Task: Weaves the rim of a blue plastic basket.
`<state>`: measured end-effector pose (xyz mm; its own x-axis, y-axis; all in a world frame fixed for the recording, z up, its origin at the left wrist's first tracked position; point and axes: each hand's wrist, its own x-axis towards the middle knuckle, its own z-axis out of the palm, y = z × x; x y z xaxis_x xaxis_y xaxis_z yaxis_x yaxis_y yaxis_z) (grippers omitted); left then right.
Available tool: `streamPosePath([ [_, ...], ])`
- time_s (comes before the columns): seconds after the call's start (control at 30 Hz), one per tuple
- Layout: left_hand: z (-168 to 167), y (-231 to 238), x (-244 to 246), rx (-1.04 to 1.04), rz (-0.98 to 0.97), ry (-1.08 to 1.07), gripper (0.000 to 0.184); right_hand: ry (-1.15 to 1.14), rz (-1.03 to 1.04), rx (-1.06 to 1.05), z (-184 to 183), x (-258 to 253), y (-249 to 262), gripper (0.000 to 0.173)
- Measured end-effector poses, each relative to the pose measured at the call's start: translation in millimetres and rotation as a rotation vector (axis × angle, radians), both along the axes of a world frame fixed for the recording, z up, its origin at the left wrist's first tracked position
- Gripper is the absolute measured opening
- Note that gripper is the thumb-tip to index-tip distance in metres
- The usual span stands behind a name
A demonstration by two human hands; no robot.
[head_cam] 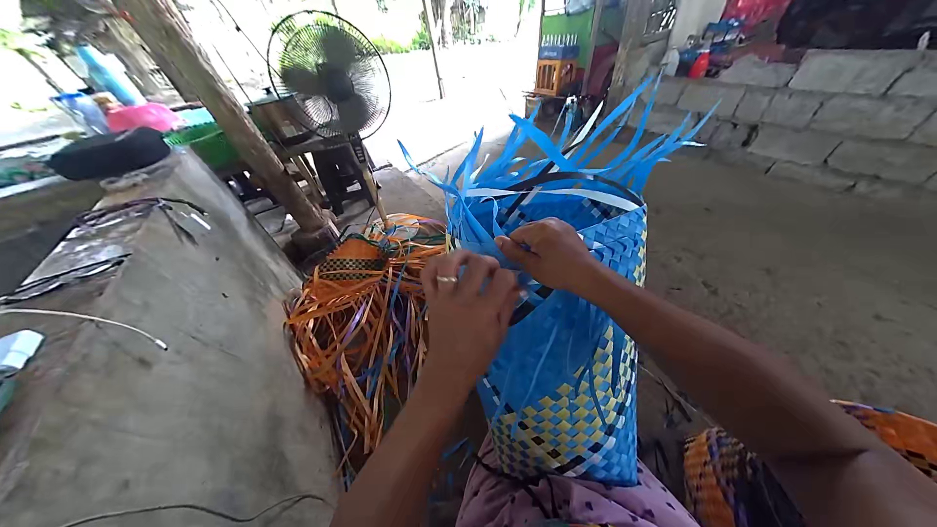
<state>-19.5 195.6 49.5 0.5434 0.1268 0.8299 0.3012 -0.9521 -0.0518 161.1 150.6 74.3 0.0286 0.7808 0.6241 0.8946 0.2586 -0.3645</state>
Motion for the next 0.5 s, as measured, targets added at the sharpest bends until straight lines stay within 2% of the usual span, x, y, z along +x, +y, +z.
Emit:
streamPosePath([
  [0.1, -17.6, -6.0, 6.1, 0.001, -0.111, 0.098, 0.017, -0.016, 0.0, -0.02, 1.0, -0.1, -2.1, 0.046],
  [0.2, -14.9, 4.6, 6.5, -0.06, -0.203, 0.193, 0.012, -0.011, 0.007, -0.028, 0.6, 0.2, -2.6, 0.047],
  [0.27, -11.8, 9.2, 7.1, -0.075, -0.218, 0.133, 0.008, 0.0, 0.019, -0.027, -0.8, 2.9, -2.9, 0.047],
  [0.37, -23.0, 17.2, 11.6, -0.023, -0.201, -0.096, 0.013, 0.004, 0.066, -0.027, -3.7, 8.5, -3.9, 0.045],
  [0.43, -35.3, 4.4, 16.6, -0.032, -0.221, -0.144, 0.013, 0.001, 0.088, -0.108, 1.4, 11.6, -5.9, 0.044],
  [0.5, -43.3, -40.4, 16.7, -0.104, -0.338, -0.012, 0.014, 0.001, 0.074, -0.191, 7.4, 12.7, -6.6, 0.044],
])
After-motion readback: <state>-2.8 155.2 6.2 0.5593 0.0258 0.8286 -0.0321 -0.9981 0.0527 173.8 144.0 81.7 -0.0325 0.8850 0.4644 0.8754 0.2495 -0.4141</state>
